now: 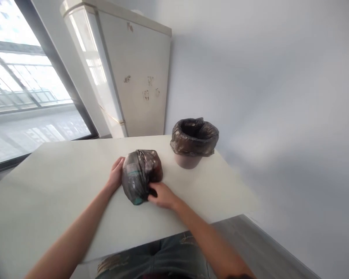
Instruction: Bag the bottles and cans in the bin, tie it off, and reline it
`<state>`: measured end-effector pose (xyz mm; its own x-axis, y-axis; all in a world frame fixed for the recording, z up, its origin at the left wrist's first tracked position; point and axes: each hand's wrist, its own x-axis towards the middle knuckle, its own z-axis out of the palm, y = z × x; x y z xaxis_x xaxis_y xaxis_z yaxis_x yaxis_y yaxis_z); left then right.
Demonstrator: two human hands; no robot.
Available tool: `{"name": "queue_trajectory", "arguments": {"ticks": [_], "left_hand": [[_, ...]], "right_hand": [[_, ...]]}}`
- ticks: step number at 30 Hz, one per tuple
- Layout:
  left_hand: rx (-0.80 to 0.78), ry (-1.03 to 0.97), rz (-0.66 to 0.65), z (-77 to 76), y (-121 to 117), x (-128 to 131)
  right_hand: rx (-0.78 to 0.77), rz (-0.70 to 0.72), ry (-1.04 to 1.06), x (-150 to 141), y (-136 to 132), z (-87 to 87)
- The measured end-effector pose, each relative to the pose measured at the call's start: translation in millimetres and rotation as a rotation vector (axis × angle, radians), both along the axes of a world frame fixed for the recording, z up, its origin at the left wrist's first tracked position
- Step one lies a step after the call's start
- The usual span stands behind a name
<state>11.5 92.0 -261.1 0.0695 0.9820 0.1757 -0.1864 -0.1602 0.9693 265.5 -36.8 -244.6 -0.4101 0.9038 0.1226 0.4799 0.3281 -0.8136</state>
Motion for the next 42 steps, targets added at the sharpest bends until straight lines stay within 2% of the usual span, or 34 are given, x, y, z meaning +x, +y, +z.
{"name": "queue_trajectory", "arguments": {"ticks": [2,4,6,8,11,14,20,24,29,32,37,39,42], "left_hand": [[0.022,-0.082,0.165,0.5,3.1,-5.0],[0.009,-0.193,0.191,0.1,5.3,-11.1],[-0.009,-0.266,0.115,-0.7,6.1,-15.0],[0.025,-0.213,0.075,-1.7,5.1,-14.9],[0.162,0.028,0.083,-2.3,0.9,-10.1],[0.265,0.219,0.029,-0.8,-3.3,-6.9],[0.268,0.342,0.028,0.7,-1.7,-8.1],[0.222,0.291,-0.028,-1.1,1.7,-7.3],[0.046,-0.036,-0.082,0.5,2.9,-3.2],[-0.025,-0.109,-0.107,3.1,2.3,-1.1],[-0.109,-0.175,-0.154,2.6,2.1,-3.0],[-0.105,-0.187,-0.138,1.1,2.8,-4.0],[-0.077,-0.207,-0.069,-1.3,5.6,-4.7]], "right_hand": [[-0.128,0.227,0.154,-2.4,42.3,4.7],[-0.295,0.387,0.339,-0.6,79.6,2.5],[-0.395,0.389,0.504,2.5,105.5,-5.2],[-0.411,0.337,0.576,5.8,117.7,-14.4],[-0.396,0.358,0.528,11.0,118.0,-23.7],[-0.354,0.371,0.498,14.6,113.4,-25.0],[-0.317,0.313,0.542,8.8,115.3,-21.7],[-0.289,0.296,0.5,6.6,119.7,-27.4],[-0.302,0.256,0.537,8.0,121.5,-30.9],[-0.27,0.227,0.558,3.8,116.8,-25.4],[-0.15,0.303,0.391,-3.9,111.5,-21.3],[-0.168,0.263,0.443,-3.1,114.1,-24.1],[-0.199,0.12,0.594,1.6,119.7,-27.9]]}}
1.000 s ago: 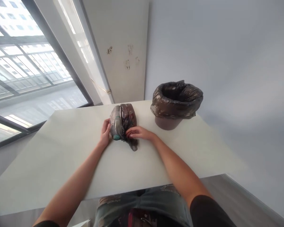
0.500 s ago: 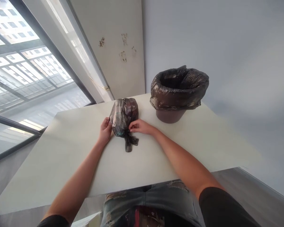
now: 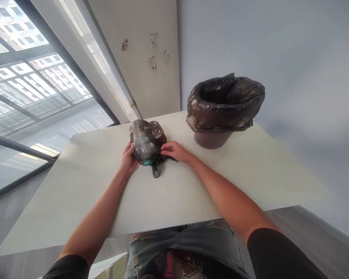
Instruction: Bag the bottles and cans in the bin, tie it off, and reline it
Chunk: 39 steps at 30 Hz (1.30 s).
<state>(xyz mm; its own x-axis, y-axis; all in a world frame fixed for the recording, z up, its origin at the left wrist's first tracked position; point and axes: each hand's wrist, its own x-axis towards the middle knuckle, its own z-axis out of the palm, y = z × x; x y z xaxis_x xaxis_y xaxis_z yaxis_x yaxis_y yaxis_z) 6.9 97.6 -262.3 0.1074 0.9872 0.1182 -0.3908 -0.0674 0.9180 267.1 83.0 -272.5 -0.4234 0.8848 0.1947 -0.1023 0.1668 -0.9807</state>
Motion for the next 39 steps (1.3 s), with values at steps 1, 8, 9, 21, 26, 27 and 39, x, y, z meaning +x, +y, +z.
{"name": "queue_trajectory", "arguments": {"ticks": [1,8,9,21,26,27,39], "left_hand": [[0.008,-0.005,0.032,-1.2,1.8,-0.4],[0.0,0.01,0.343,-12.8,15.8,-12.7],[0.016,0.066,0.41,-12.2,13.8,-13.7],[0.537,0.638,0.137,12.5,-15.5,10.9],[0.471,0.575,0.118,5.8,-13.0,9.3],[0.441,0.52,0.126,3.6,-12.1,8.3],[0.083,-0.016,0.03,8.9,-0.7,-0.8]], "right_hand": [[-0.015,-0.038,0.029,1.9,1.3,-0.3],[-0.066,-0.164,0.141,9.7,0.9,4.8],[-0.062,-0.188,0.166,9.6,0.9,5.1],[-0.156,-0.174,0.323,6.5,-5.6,20.3],[-0.162,0.003,0.277,6.7,-5.0,17.8],[-0.174,0.002,0.29,7.4,-4.6,17.3],[-0.134,-0.139,0.334,5.5,3.8,10.9]]}}
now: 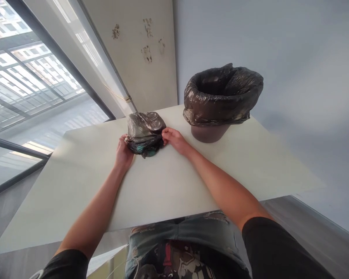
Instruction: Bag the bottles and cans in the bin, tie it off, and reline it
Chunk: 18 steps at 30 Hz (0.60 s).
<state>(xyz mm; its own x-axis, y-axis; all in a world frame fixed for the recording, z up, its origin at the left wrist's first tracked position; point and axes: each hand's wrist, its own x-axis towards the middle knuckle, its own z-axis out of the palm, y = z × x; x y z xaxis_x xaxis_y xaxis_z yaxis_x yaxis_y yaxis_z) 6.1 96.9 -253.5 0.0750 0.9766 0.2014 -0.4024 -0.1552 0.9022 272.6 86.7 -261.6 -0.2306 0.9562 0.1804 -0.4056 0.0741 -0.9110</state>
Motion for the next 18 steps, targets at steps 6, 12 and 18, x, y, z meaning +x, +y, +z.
{"name": "queue_trajectory", "arguments": {"ticks": [6,12,18], "left_hand": [[0.094,0.203,0.011,-9.7,-1.9,3.9],[0.091,0.117,0.131,-8.5,0.3,3.4],[0.064,0.022,0.237,-2.8,2.4,2.8]], "right_hand": [[0.172,-0.036,-0.335,-5.1,0.7,-10.4],[0.164,-0.125,-0.216,-0.8,-0.4,-2.6],[-0.038,-0.08,0.053,3.5,-3.2,5.9]]}}
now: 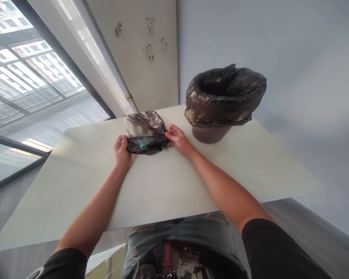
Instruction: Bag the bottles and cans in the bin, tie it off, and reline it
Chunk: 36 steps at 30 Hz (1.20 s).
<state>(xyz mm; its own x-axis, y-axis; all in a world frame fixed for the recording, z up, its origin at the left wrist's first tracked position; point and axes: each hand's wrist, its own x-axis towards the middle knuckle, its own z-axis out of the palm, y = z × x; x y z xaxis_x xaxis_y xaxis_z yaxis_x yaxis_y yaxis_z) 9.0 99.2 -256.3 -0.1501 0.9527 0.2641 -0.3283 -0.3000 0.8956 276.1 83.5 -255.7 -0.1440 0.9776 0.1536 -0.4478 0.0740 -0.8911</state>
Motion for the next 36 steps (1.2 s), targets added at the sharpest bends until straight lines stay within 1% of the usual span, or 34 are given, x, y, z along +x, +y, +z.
{"name": "queue_trajectory", "arguments": {"ticks": [3,5,8,10,12,16,18,21,24,26,29,32,34,36], "left_hand": [[-0.007,-0.025,0.048,-1.5,2.6,-1.7],[0.006,-0.003,0.036,-3.1,3.1,-2.2],[0.044,0.12,-0.037,-5.2,1.4,-1.3],[0.059,0.22,-0.029,-6.3,0.0,-0.6],[0.054,0.269,0.015,-7.5,-0.5,-0.7],[0.062,0.307,0.064,-9.5,0.8,-2.7],[0.08,0.307,0.088,-10.2,1.9,-3.4],[0.091,0.299,0.165,-11.2,3.7,-4.4],[0.105,0.327,0.28,-11.6,5.7,-5.4],[0.098,0.301,0.304,-11.3,6.6,-5.2],[0.059,0.232,0.268,-9.8,6.4,-3.5],[0.017,0.176,0.244,-8.0,4.0,-1.7],[-0.008,0.121,0.171,-6.8,1.2,-0.6],[-0.012,0.093,0.064,-5.7,-1.8,0.2]], "right_hand": [[-0.048,0.035,0.055,2.4,-0.8,0.9],[-0.037,0.058,0.032,3.0,-1.3,0.8],[0.001,0.128,-0.045,2.4,-1.8,0.0],[0.063,0.138,-0.087,2.0,-1.2,-1.7],[0.108,0.094,-0.104,2.1,0.7,-5.0],[0.103,-0.04,-0.148,3.6,6.8,-13.5],[0.117,-0.123,-0.203,4.4,9.2,-16.2],[0.152,-0.244,-0.238,4.9,11.3,-17.7],[0.141,-0.268,-0.192,4.2,11.9,-17.2],[0.092,-0.241,-0.141,3.4,11.4,-15.7],[0.014,-0.217,-0.088,2.6,9.1,-10.6],[-0.03,-0.207,-0.061,3.0,5.3,-4.2],[-0.038,-0.182,-0.068,3.9,3.1,-1.3],[0.0,-0.153,-0.109,5.4,1.9,-0.1]]}}
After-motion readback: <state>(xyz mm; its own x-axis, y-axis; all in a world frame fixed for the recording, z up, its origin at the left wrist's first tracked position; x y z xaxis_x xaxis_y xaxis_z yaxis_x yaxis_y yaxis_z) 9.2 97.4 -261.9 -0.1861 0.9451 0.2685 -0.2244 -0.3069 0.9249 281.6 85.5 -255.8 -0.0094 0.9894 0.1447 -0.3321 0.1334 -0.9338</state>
